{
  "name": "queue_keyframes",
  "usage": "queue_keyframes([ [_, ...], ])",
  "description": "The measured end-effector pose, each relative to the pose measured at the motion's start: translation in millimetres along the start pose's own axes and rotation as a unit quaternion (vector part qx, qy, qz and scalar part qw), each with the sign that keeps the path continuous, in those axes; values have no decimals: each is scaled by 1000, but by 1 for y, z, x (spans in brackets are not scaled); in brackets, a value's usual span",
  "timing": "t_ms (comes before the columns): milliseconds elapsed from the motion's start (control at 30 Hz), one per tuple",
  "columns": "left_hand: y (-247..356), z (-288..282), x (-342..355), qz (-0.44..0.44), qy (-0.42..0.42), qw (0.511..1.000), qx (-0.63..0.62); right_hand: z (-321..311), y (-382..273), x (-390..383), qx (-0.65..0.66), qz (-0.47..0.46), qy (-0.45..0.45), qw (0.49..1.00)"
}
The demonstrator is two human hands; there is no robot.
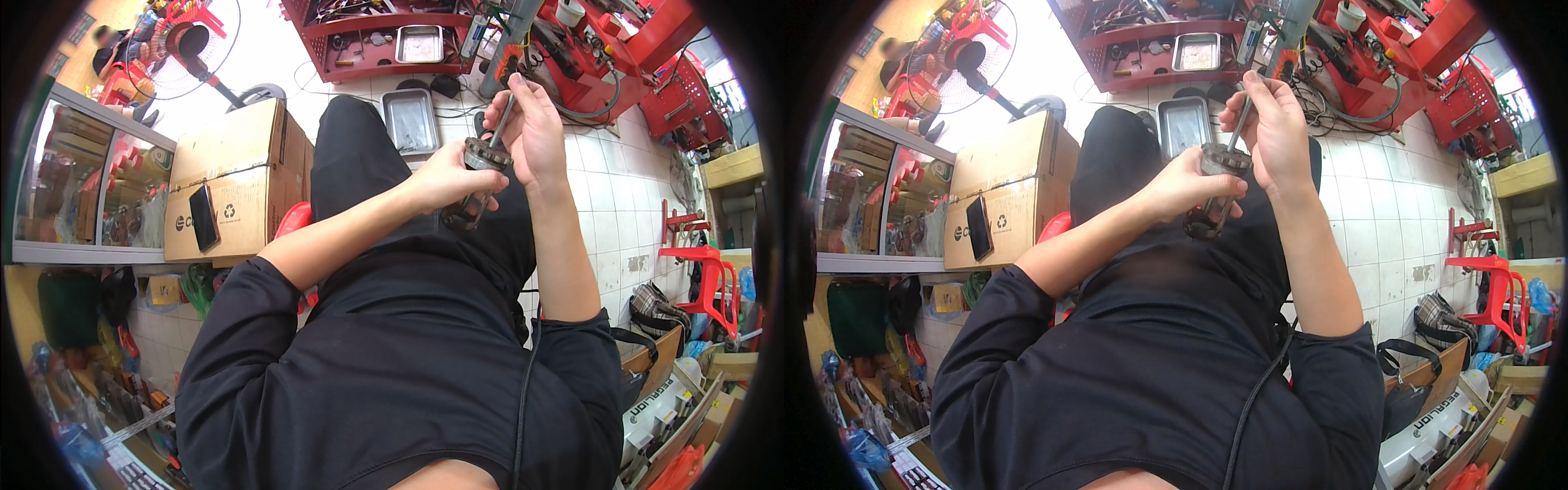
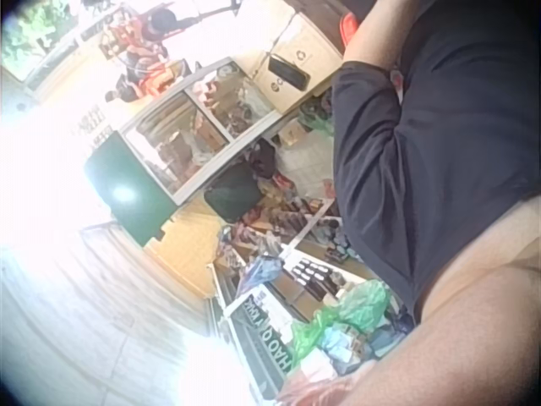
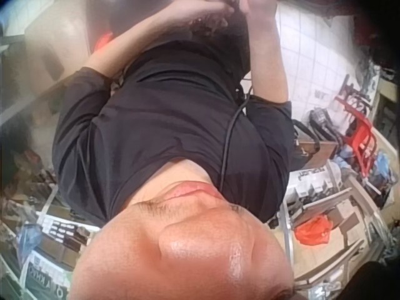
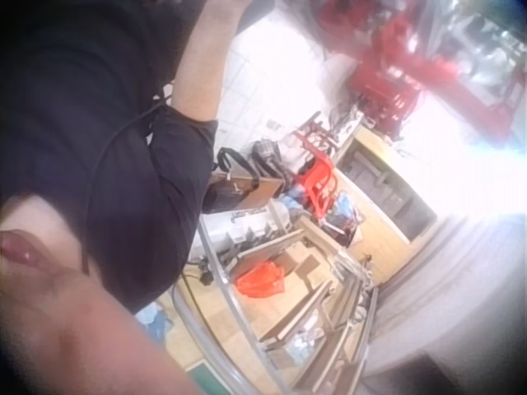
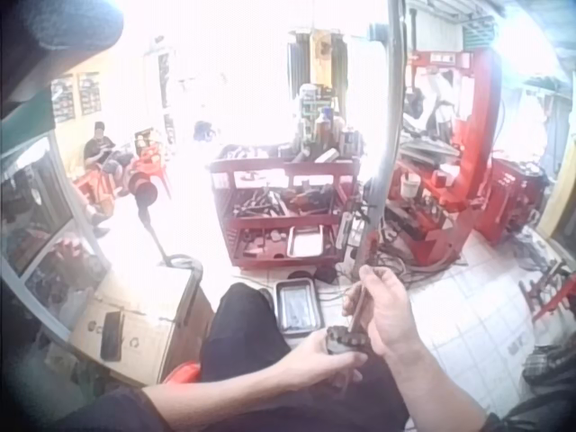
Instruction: The person sits on a stool in a workshop and works on a mechanical part held in their lap. They use a small tool to manipulate a screw or bolt on the part, then remove a small metal component and place it into a tray on the floor.
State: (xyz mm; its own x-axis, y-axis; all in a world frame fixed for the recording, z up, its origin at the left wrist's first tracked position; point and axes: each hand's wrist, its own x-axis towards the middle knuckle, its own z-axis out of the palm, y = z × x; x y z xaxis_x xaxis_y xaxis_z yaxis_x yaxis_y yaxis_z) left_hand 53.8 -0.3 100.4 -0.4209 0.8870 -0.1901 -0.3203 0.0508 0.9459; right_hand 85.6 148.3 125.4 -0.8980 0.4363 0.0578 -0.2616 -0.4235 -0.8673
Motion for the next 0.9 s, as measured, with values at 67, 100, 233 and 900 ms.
queue_keyframes([
  [67, -1, -1, 0, -1, -5, 1000, -7, 5, -6, -4, 18, 20, 1, 1000],
  [100, -2, -2, 1, 0, -8, 1000, -13, 7, -8, -5, 27, 28, 3, 999],
  [233, -1, 0, 1, -18, 4, 999, -26, -1, -10, -2, 45, 50, -21, 997],
  [900, -3, 0, 1, -4, -4, 1000, -14, -1, -5, -4, 51, 20, -33, 998],
])
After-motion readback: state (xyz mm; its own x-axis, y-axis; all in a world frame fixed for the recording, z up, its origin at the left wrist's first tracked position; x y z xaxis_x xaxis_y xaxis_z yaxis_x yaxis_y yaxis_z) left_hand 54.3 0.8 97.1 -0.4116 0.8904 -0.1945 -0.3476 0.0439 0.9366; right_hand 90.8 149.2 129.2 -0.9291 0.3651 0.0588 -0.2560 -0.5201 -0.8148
